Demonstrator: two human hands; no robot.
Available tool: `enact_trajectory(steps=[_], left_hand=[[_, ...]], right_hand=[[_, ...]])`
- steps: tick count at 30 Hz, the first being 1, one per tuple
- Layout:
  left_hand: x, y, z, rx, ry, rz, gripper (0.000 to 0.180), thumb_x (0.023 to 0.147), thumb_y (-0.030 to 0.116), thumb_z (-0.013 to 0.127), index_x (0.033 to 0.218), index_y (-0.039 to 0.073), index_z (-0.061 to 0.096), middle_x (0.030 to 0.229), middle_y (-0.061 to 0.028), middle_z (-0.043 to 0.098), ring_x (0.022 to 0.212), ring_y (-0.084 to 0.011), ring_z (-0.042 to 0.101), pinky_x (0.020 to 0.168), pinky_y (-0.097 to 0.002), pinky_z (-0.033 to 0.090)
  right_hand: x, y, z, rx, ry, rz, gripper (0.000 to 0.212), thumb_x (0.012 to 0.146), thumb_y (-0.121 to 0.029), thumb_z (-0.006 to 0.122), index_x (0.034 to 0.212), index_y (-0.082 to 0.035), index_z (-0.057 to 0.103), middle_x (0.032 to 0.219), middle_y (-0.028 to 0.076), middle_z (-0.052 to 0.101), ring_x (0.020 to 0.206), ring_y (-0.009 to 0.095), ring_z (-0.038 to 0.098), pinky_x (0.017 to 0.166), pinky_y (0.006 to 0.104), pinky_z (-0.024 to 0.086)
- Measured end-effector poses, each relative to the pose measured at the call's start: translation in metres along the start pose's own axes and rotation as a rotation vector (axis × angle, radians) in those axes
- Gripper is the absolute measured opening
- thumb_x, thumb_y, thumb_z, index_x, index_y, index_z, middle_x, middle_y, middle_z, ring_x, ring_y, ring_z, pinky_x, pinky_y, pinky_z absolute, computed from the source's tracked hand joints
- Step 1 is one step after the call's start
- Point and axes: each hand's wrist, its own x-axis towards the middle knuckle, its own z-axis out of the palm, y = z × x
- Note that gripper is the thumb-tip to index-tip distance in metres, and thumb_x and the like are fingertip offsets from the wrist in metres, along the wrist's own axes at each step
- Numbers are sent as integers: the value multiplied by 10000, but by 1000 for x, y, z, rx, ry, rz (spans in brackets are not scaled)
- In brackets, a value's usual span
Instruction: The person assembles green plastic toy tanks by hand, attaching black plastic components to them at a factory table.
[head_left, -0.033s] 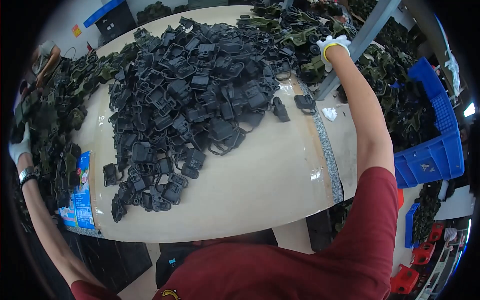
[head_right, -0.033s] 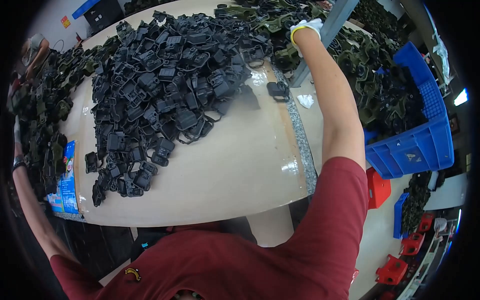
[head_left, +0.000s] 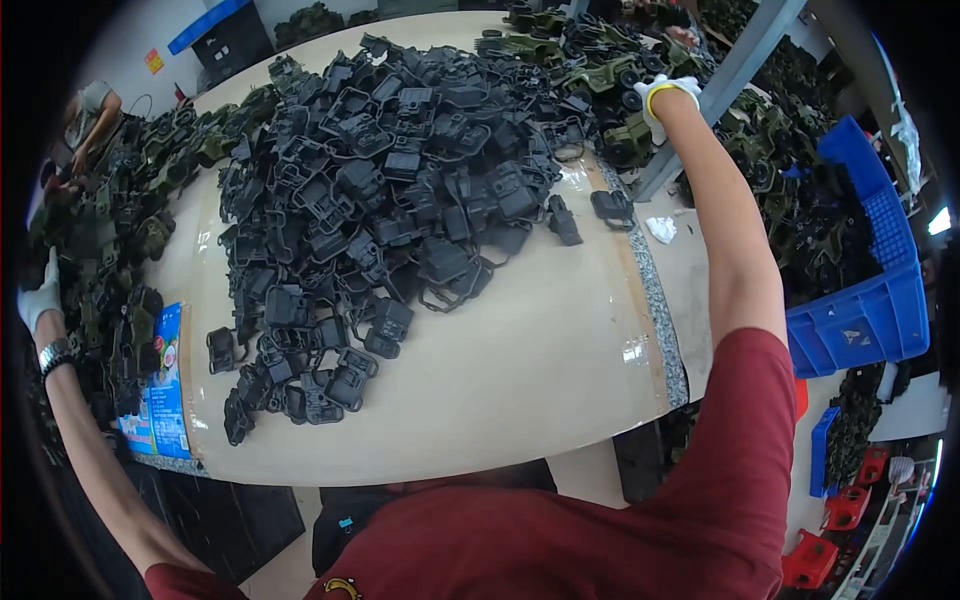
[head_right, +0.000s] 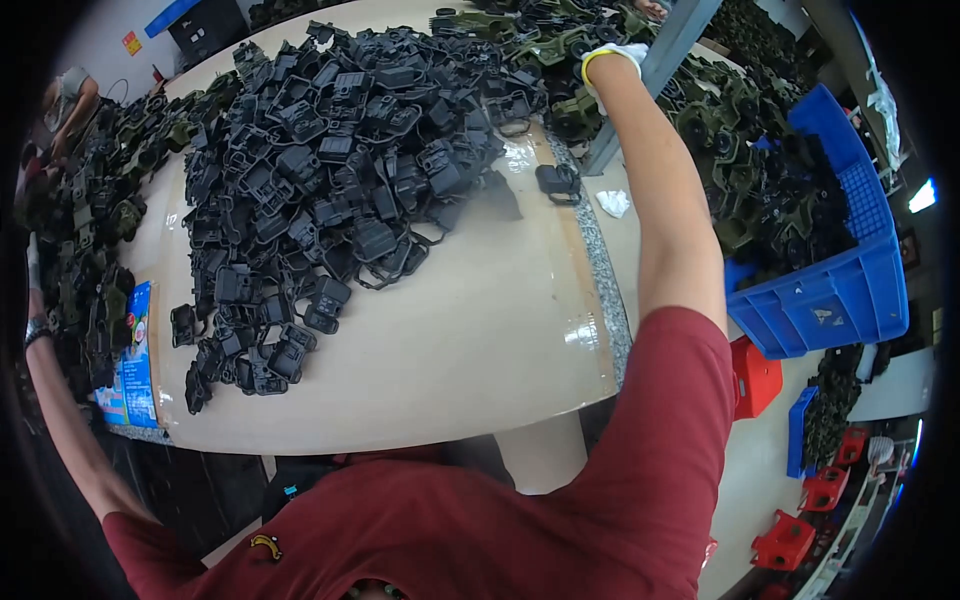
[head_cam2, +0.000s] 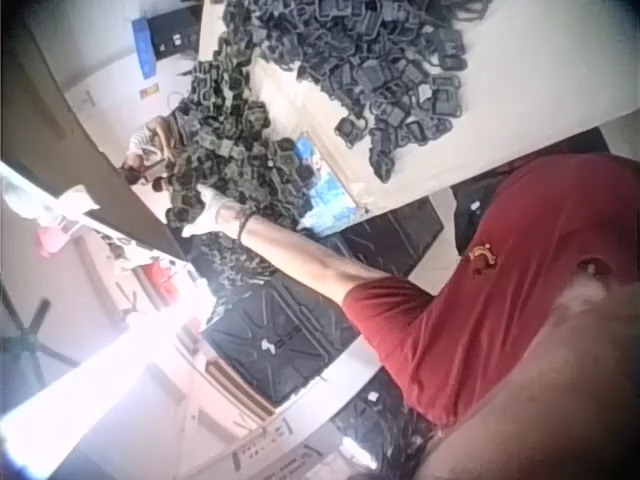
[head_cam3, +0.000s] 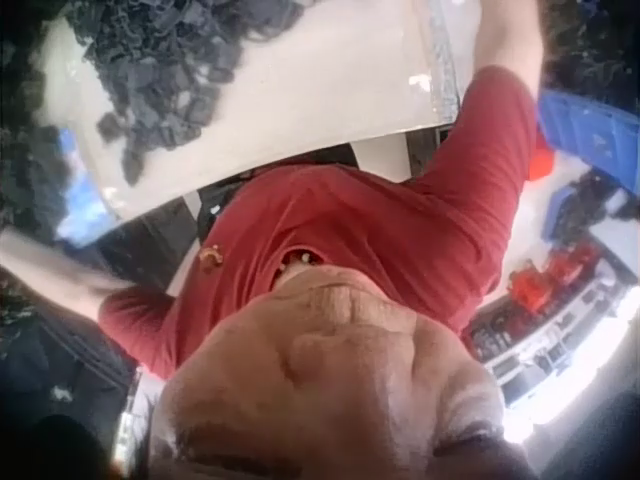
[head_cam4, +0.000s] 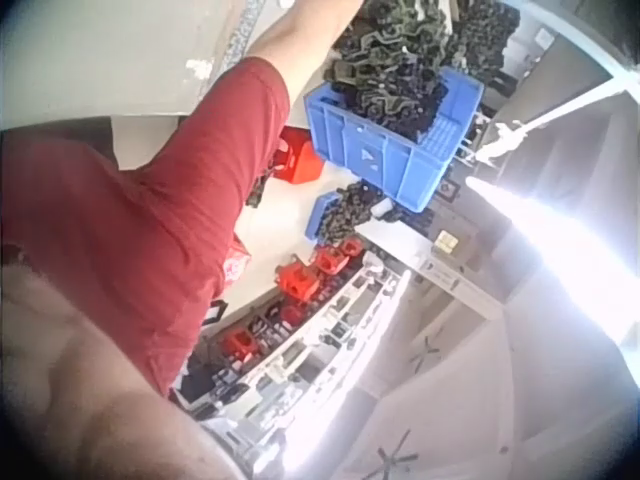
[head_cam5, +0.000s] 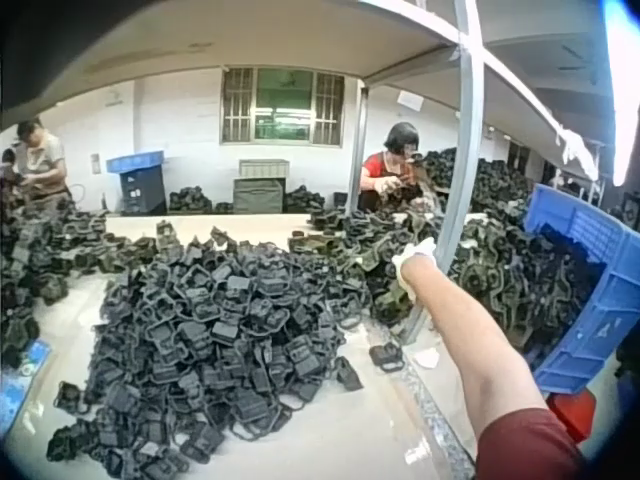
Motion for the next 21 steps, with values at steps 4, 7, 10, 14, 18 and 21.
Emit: enact_trajectory(steps=[4,7,10,14,18,21], left_hand=[[2,1,-5,87,129,92,509,1070,255,431,1495,-20,368,1543,-211,394,1424,-372,391,1219,-476,305],[-5,-63,-68,166,-127,56,527,1026,255,554,1456,-28,440,1518,-193,422,1427,-358,389,1195,-486,335],[-107,-126,-14,345,-259,50,432,965,153,641,1353,-9,543,1285,-136,605,1175,-276,606,1064,-415,447],[-213,-150,4,660,-817,-51,290,924,159,705,1172,24,641,1066,-63,669,937,-127,645,819,-272,527],[-252,-183,14,618,-1184,-326,354,886,26,713,1217,-19,593,1144,-84,638,1029,-149,646,896,-293,537],[-269,-202,32,516,-1249,-291,424,870,-6,723,1266,-28,574,1200,-78,634,1010,-147,647,874,-294,546]], right_hand=[[35,3,10,127,-86,-67,962,669,-223,929,1503,-260,451,1492,87,526,1343,303,536,1080,470,464],[-3,-1,-13,43,109,-143,667,788,-160,811,1402,-214,553,1377,126,612,1257,339,599,1002,457,530],[-49,-2,-26,-111,451,-162,463,847,-93,722,1290,-197,640,1257,77,671,1154,294,668,915,417,575],[-117,1,-53,-54,820,-267,652,675,-73,792,1287,-216,618,1158,136,657,1049,347,673,853,450,580],[-200,31,-49,539,817,-505,677,669,-205,813,1307,-157,590,1149,166,649,1009,321,673,858,397,563],[-246,34,-28,1575,46,-754,613,756,-211,715,1332,-67,564,1189,57,635,1074,199,611,967,352,486]])
